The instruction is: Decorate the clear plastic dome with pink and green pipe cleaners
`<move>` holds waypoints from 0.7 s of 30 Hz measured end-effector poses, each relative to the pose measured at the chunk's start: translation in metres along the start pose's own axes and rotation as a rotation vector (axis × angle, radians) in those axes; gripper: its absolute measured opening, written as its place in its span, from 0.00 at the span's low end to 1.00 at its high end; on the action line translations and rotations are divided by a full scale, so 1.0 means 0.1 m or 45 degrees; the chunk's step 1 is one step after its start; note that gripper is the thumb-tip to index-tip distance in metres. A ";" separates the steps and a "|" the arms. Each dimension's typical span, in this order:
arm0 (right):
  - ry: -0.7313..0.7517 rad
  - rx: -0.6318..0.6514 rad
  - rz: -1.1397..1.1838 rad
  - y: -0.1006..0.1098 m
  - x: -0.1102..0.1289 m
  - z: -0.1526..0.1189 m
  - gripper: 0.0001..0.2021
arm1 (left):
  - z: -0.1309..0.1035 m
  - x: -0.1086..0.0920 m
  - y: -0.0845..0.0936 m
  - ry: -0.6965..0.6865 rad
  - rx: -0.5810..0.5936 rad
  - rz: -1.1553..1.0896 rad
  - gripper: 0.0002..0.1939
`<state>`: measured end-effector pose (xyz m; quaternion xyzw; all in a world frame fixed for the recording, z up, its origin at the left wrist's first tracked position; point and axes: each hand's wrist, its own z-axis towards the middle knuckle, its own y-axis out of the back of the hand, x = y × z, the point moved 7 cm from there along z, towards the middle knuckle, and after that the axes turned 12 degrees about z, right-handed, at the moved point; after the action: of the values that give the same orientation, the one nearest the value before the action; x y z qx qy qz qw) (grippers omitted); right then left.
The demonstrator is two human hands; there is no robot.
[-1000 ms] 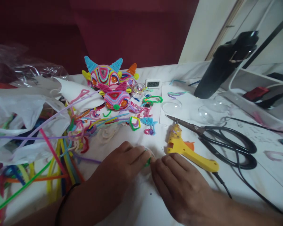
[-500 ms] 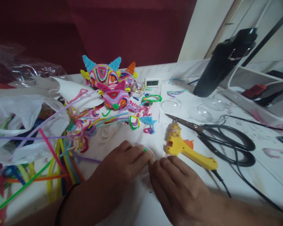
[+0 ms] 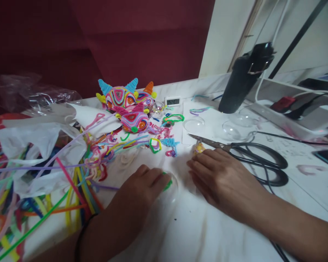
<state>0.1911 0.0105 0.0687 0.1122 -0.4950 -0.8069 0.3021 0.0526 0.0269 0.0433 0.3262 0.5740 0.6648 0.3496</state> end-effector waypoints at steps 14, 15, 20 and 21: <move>-0.200 0.359 -0.237 -0.20 -0.43 -0.25 0.25 | -0.02 0.06 0.04 0.049 -0.043 -0.094 0.23; -0.190 0.361 -0.231 -0.20 -0.44 -0.25 0.24 | -0.02 0.07 0.03 0.048 -0.044 -0.111 0.25; -0.187 0.343 -0.131 -0.24 -0.47 -0.24 0.20 | -0.02 0.09 -0.01 0.039 -0.049 -0.167 0.25; -0.219 0.336 -0.065 -0.24 -0.49 -0.24 0.19 | -0.02 0.09 -0.01 0.044 -0.049 -0.172 0.25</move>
<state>0.2325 0.0304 0.0311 0.0941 -0.6178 -0.7489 0.2206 0.0456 0.0336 0.0420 0.2685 0.5878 0.6561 0.3898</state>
